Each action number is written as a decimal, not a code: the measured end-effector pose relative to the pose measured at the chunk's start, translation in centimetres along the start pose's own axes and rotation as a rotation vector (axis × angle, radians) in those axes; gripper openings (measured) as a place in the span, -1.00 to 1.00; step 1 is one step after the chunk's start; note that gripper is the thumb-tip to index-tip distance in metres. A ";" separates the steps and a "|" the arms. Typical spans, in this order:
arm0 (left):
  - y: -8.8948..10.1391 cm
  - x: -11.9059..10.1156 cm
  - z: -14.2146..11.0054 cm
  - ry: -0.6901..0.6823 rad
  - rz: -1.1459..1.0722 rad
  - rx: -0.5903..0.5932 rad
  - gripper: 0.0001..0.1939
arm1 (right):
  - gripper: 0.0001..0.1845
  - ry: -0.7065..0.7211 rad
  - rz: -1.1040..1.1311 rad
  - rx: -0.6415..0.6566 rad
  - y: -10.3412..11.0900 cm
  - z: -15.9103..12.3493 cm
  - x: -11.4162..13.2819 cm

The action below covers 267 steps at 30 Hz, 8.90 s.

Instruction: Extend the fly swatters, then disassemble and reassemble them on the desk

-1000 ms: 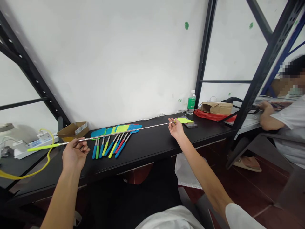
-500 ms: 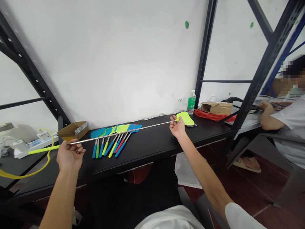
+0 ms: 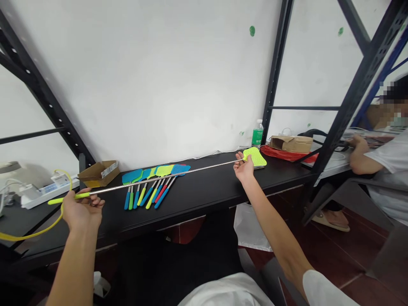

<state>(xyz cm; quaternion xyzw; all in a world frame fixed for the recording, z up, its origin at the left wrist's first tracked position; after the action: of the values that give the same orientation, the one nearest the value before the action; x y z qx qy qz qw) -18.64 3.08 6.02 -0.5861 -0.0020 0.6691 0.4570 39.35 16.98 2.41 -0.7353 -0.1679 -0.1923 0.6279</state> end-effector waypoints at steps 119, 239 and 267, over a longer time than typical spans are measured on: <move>-13.0 1.0 -15.8 0.172 0.436 1.335 -0.65 | -0.58 -0.262 -0.936 0.563 -7.8 -8.2 -4.1; -16.5 -0.7 -20.7 -0.638 0.972 1.260 -0.56 | -0.63 0.169 -0.831 0.478 -9.7 -7.5 -10.8; -15.1 -4.8 -17.4 -1.073 0.872 0.985 -0.80 | -0.57 -0.100 -0.531 0.425 -8.4 -5.8 -9.8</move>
<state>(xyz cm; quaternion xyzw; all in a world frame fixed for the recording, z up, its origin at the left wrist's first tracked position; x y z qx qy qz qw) 3.72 -0.39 12.48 0.1281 0.2991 0.8973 0.2984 26.34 12.46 5.56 -0.5272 -0.4201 -0.2733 0.6862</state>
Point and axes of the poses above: each hand's wrist, its own z-axis towards the middle knuckle, its own y-axis out of the back of the hand, x = y × z, the point moved 7 cm from there along z, towards the middle knuckle, and after that the axes turned 14 degrees about -y, right-handed, at the moved point
